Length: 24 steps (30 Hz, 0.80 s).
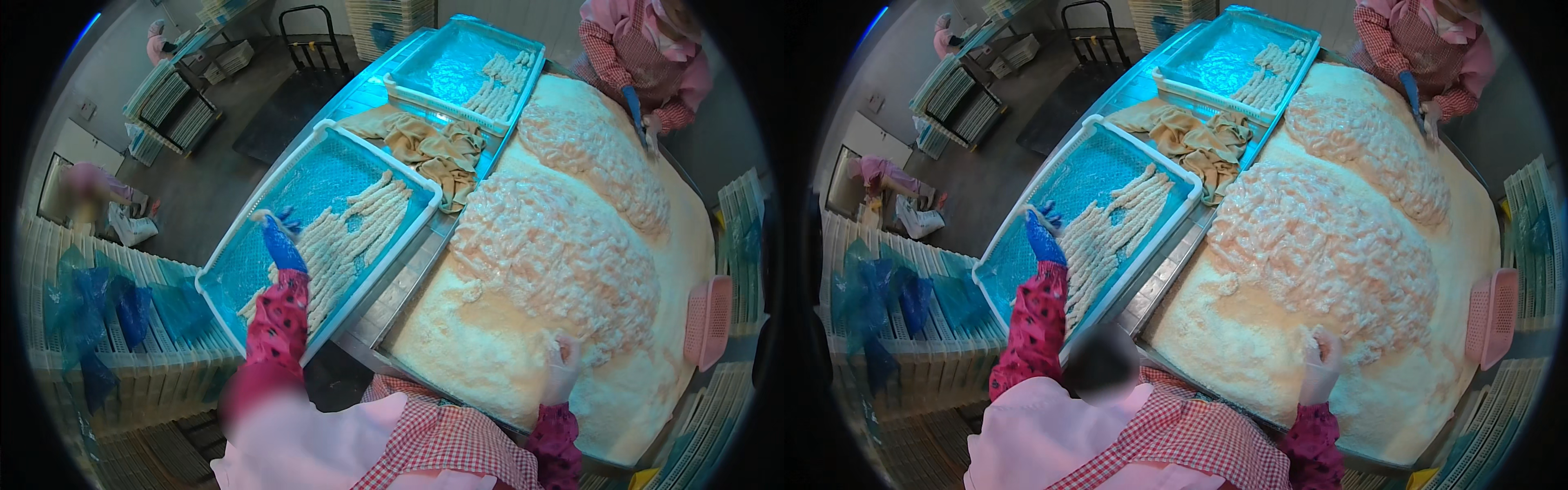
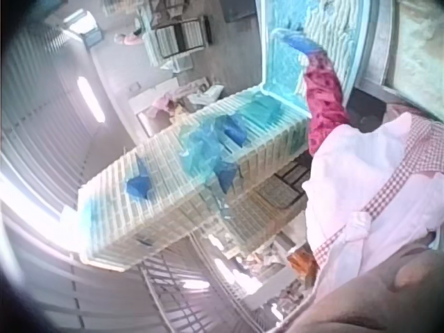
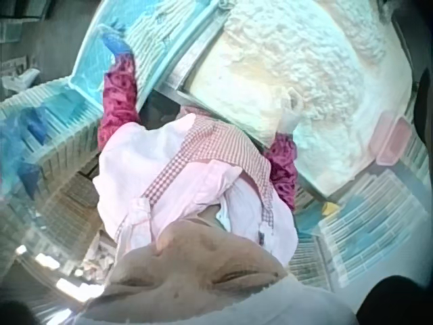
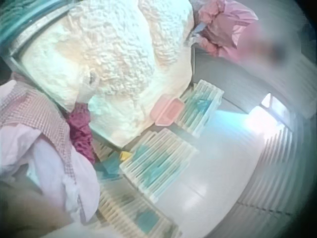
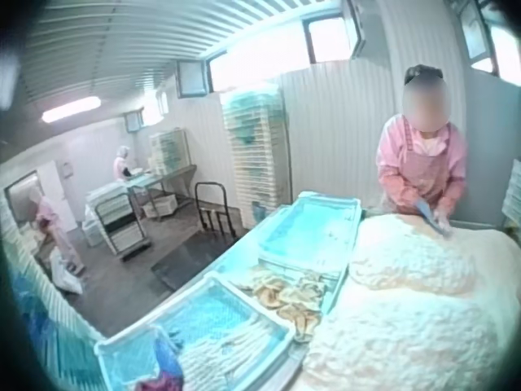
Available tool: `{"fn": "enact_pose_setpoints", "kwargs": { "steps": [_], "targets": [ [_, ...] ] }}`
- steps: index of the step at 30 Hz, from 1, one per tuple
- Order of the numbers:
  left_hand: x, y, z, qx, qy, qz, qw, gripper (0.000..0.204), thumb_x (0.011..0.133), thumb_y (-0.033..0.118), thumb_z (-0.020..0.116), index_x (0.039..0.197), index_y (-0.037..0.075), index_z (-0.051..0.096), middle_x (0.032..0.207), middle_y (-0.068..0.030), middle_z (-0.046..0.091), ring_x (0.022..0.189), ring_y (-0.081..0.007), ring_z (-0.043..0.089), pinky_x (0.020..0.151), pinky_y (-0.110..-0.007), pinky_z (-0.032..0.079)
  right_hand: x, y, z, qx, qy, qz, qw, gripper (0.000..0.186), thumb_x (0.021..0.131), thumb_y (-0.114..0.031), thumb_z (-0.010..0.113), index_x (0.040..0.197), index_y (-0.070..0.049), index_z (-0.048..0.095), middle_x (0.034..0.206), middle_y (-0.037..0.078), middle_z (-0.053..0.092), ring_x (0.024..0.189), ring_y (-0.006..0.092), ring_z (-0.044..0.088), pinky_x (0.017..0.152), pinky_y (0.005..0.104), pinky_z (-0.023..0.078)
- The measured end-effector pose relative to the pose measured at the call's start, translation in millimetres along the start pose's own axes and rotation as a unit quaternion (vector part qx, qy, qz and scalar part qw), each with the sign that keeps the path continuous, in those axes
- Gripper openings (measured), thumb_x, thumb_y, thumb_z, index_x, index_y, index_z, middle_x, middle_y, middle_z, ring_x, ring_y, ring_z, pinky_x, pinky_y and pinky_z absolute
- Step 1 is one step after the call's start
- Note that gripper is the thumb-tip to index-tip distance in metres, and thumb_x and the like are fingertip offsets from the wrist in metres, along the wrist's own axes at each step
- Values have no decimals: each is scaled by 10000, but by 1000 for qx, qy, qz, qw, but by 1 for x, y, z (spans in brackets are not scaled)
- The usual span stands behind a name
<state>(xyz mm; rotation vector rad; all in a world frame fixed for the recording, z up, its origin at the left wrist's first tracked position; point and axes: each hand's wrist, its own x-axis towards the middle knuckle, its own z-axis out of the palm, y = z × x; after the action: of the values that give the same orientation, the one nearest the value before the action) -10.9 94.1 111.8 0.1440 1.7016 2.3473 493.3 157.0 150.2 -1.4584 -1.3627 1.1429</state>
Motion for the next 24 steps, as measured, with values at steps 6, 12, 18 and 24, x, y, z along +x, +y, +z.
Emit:
{"fn": "enact_pose_setpoints", "kwargs": {
  "steps": [6, 12, 18, 24],
  "targets": [
    [115, -95, -103, 236, -241, -112, 935, 448, 951, 380, 372, 1208, 45, 521, 1192, -103, 550, 1116, -195, 491, 974, -319, 353, 2, -24, -10, -342, -190, -315, 865, 258, 680, -53, 650, 929, -54, 585, 883, 115, 609, 779, 273, 567, 712, 375, 427],
    [114, -88, -65, 238, -348, -138, 896, 472, 943, 378, 384, 1220, 13, 496, 1223, -119, 528, 1132, -203, 484, 999, -340, 336, -8, -3, 16, -389, -169, -281, 861, 274, 681, -71, 656, 944, -53, 583, 845, 112, 601, 803, 289, 564, 724, 387, 436],
    [109, -35, -111, 379, -262, -214, 861, 487, 942, 405, 375, 1231, 31, 492, 1248, -98, 504, 1135, -186, 470, 976, -331, 347, -9, -13, -13, -133, 13, -150, 980, 250, 708, -19, 620, 952, -50, 582, 906, 117, 582, 857, 301, 557, 739, 393, 453],
    [-33, -37, -73, 301, -340, 8, 891, 429, 827, 213, 558, 1206, 24, 487, 1207, -129, 523, 1112, -244, 494, 943, -354, 383, 0, -36, -38, -398, -224, -254, 852, 423, 659, -141, 694, 1063, -88, 582, 987, 107, 592, 924, 288, 547, 876, 399, 376]
  ]
}}
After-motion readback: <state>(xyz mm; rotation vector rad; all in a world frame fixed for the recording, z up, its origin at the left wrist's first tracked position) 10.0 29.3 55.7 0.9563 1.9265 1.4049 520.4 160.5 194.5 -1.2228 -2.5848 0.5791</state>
